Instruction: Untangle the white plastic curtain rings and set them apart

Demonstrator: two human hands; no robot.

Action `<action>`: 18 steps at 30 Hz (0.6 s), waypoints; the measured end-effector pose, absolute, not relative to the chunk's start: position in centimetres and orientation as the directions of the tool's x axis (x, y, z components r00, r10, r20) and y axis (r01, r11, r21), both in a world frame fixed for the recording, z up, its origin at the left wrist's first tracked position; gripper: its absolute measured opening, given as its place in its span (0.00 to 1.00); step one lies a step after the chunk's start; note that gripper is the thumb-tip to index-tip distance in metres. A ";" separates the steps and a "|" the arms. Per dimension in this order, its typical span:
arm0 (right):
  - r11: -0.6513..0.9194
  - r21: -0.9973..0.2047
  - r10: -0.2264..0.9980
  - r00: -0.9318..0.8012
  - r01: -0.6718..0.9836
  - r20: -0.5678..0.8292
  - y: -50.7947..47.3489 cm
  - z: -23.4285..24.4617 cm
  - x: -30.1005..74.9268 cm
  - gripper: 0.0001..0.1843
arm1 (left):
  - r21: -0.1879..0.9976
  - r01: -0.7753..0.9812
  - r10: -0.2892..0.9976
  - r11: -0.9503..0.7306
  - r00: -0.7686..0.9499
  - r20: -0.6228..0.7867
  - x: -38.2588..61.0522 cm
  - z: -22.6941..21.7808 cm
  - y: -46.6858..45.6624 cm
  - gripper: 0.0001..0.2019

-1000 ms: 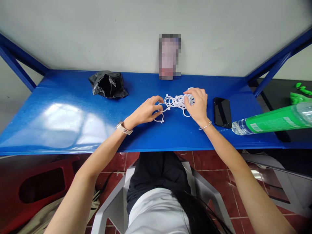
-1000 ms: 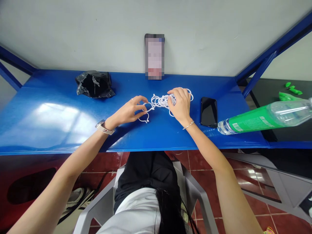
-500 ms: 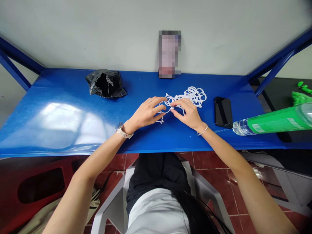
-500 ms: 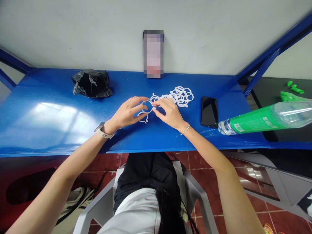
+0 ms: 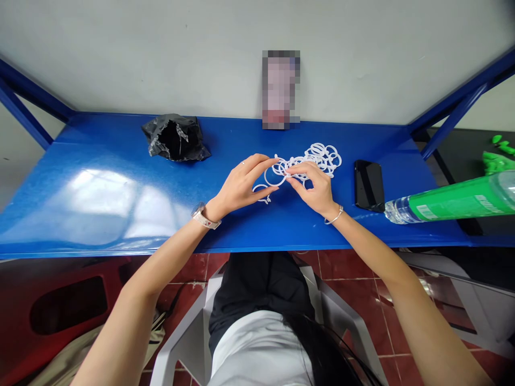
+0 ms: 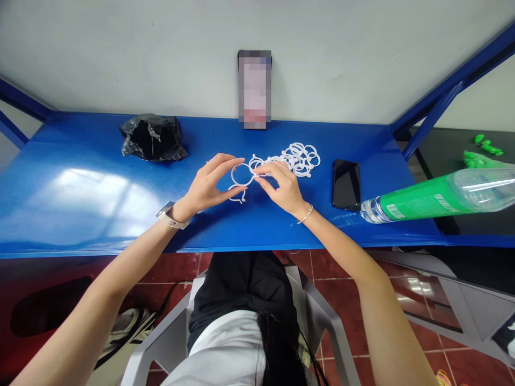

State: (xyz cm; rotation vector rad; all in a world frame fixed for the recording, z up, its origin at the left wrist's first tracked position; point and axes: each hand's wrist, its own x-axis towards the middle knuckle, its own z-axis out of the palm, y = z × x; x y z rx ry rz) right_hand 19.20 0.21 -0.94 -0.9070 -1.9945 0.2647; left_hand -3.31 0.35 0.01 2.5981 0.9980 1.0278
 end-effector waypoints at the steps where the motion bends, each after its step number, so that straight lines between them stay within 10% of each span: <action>1: 0.710 -0.505 0.687 -0.322 0.492 0.652 0.2 -0.9 19.2 0.05 | 0.384 0.528 0.647 -0.758 0.535 0.543 -3.3 0.0 0.4 0.25; 18: 0.781 -0.496 0.624 -0.455 0.380 0.635 -0.8 -0.7 18.4 0.08 | 0.386 0.530 0.656 -0.755 0.602 0.455 -2.5 -1.4 0.0 0.20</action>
